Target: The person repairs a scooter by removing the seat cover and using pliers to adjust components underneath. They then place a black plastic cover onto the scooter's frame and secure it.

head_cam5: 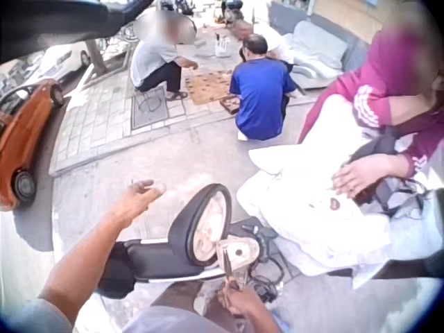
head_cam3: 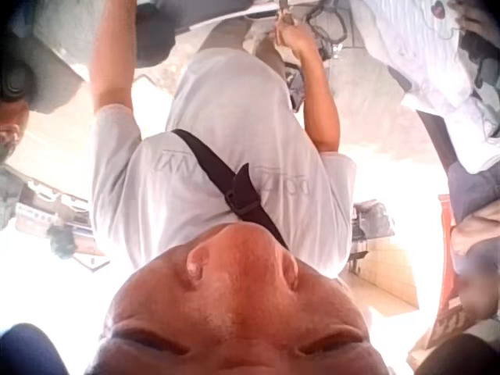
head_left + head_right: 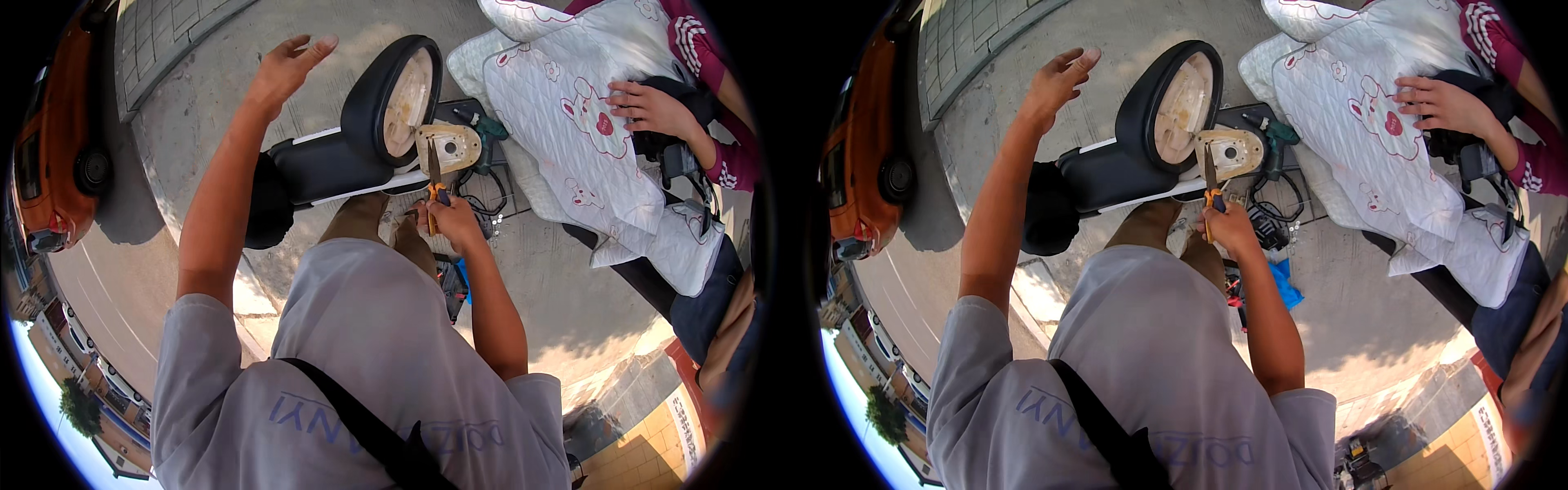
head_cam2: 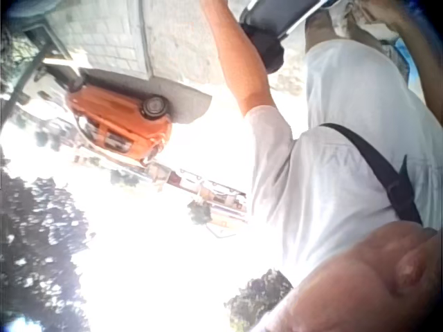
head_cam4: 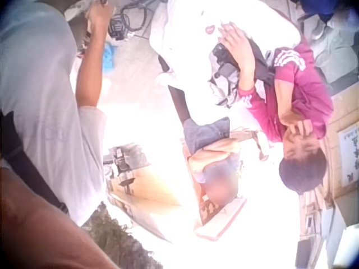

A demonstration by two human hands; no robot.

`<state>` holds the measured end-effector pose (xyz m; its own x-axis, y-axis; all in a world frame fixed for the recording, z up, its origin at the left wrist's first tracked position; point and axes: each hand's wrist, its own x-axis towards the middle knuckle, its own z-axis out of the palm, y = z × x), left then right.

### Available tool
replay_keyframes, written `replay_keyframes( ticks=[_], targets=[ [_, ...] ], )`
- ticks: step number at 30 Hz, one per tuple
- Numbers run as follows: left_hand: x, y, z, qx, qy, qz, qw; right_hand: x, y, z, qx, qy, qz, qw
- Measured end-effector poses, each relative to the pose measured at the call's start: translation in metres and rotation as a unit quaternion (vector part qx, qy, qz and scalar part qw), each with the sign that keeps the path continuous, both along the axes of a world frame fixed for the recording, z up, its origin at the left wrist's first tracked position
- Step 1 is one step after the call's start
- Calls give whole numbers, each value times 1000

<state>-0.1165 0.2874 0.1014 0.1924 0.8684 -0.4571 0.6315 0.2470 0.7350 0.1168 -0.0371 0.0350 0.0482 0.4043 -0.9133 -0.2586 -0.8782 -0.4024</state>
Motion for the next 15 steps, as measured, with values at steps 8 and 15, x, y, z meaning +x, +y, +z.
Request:
replay_keyframes(
  ticks=[8, 15],
  targets=[
    [113, -2, -68, -102, 126, -187, 969, 0, 19, -28, -46, 111, -70, 990],
    [50, -178, -39, 133, 65, -21, 989, -11, 15, -37, -28, 84, -47, 995]
  ],
)
